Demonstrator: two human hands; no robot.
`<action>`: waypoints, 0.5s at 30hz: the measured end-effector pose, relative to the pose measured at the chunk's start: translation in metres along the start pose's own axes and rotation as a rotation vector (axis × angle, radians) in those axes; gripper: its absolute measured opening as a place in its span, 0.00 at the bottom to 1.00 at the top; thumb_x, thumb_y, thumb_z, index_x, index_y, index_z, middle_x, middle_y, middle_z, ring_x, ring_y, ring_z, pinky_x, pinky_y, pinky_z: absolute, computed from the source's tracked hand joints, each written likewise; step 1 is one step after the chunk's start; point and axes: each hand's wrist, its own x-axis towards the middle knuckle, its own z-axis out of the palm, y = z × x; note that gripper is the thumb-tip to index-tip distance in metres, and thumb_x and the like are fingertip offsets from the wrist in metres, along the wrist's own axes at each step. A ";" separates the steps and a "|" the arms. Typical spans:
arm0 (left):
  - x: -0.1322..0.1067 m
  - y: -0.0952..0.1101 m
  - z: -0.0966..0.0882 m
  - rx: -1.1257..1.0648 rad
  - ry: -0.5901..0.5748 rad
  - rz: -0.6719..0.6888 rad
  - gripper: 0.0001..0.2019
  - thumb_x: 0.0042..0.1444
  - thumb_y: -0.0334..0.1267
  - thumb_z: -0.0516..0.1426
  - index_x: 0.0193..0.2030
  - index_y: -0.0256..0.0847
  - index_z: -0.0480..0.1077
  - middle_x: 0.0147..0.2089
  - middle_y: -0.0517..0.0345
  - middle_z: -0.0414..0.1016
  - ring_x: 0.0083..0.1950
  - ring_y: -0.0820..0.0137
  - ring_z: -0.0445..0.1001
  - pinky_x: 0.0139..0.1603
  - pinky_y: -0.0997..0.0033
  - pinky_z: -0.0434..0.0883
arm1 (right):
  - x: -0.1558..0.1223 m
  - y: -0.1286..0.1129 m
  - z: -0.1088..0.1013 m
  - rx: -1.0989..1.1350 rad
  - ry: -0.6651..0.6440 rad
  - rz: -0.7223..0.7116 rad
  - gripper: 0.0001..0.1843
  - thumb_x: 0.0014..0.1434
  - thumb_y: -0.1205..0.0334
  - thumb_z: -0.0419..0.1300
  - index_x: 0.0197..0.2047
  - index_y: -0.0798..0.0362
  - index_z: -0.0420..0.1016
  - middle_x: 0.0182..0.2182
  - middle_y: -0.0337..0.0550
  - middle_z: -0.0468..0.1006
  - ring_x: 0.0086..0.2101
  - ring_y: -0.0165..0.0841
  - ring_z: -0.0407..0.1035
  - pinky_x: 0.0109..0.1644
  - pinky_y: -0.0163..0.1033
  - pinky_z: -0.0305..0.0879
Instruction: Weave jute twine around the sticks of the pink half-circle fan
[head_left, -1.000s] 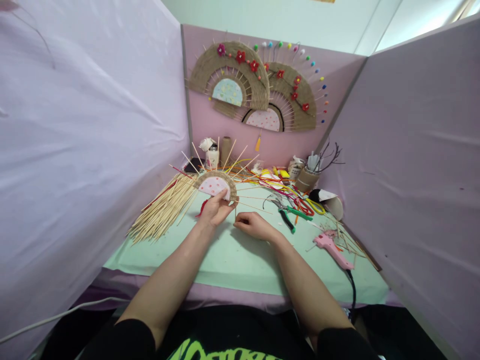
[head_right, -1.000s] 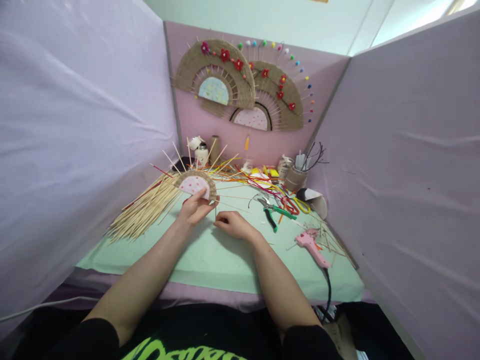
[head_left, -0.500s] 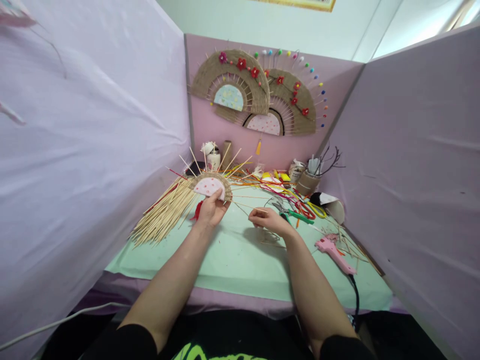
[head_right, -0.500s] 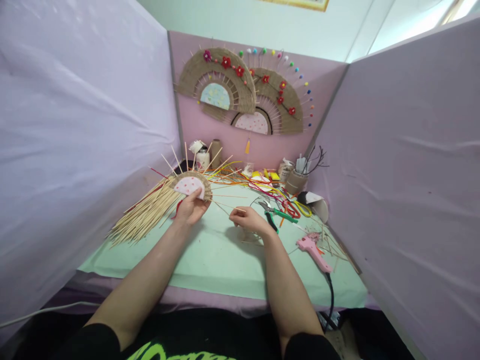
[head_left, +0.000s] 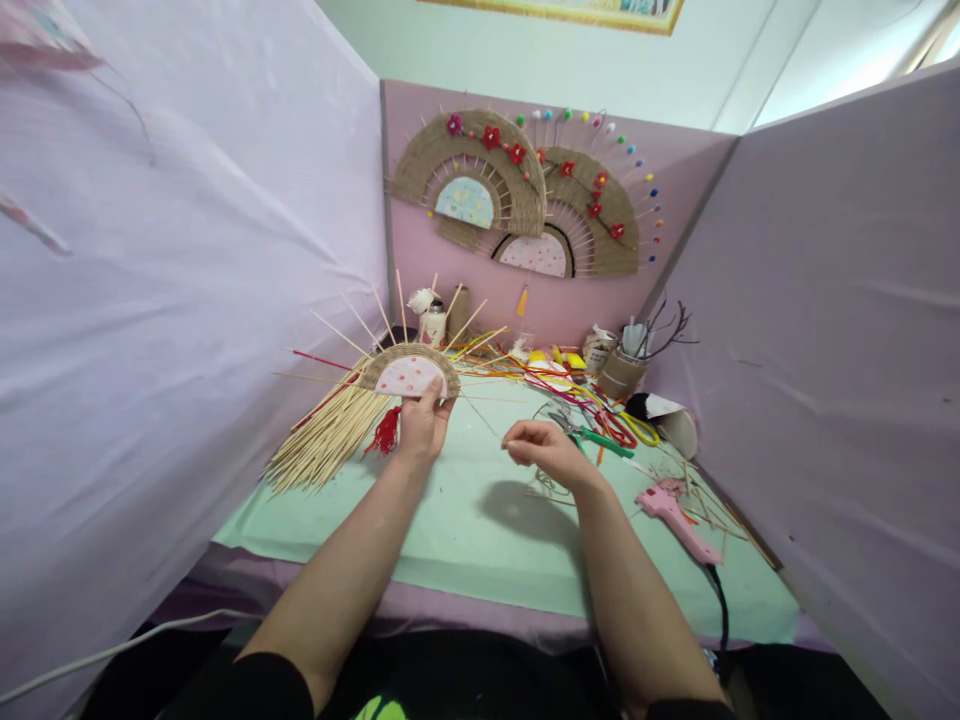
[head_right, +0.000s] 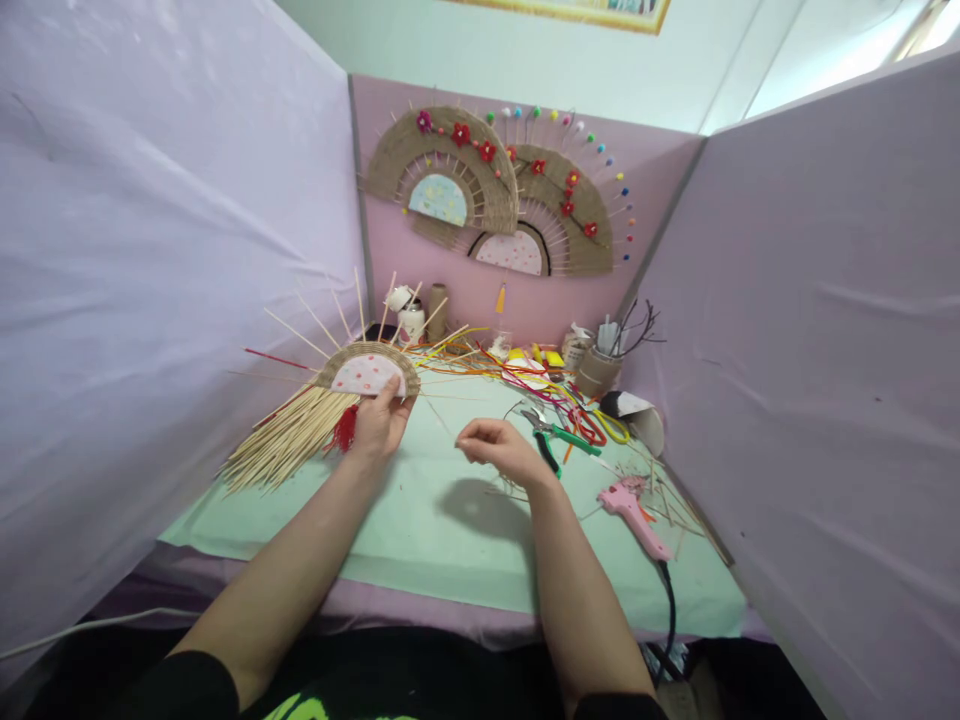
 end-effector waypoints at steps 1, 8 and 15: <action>0.000 -0.001 0.000 -0.020 0.015 -0.015 0.12 0.47 0.24 0.62 0.38 0.42 0.69 0.38 0.62 0.76 0.41 0.75 0.75 0.48 0.68 0.71 | 0.002 0.001 0.010 -0.013 -0.085 0.017 0.14 0.51 0.52 0.63 0.31 0.56 0.73 0.21 0.36 0.69 0.24 0.26 0.60 0.29 0.33 0.56; -0.009 -0.010 0.003 -0.074 0.025 -0.252 0.09 0.51 0.23 0.59 0.40 0.35 0.71 0.37 0.54 0.77 0.38 0.73 0.76 0.42 0.73 0.74 | 0.023 0.027 0.045 -0.276 -0.199 0.037 0.11 0.53 0.56 0.57 0.27 0.55 0.71 0.21 0.35 0.68 0.23 0.26 0.59 0.28 0.32 0.54; -0.015 -0.013 0.003 0.030 -0.074 -0.409 0.10 0.52 0.23 0.58 0.42 0.35 0.71 0.38 0.54 0.78 0.37 0.73 0.76 0.42 0.73 0.75 | 0.026 0.041 0.001 -0.494 0.348 0.048 0.11 0.51 0.57 0.55 0.24 0.54 0.70 0.21 0.38 0.69 0.24 0.29 0.60 0.29 0.34 0.54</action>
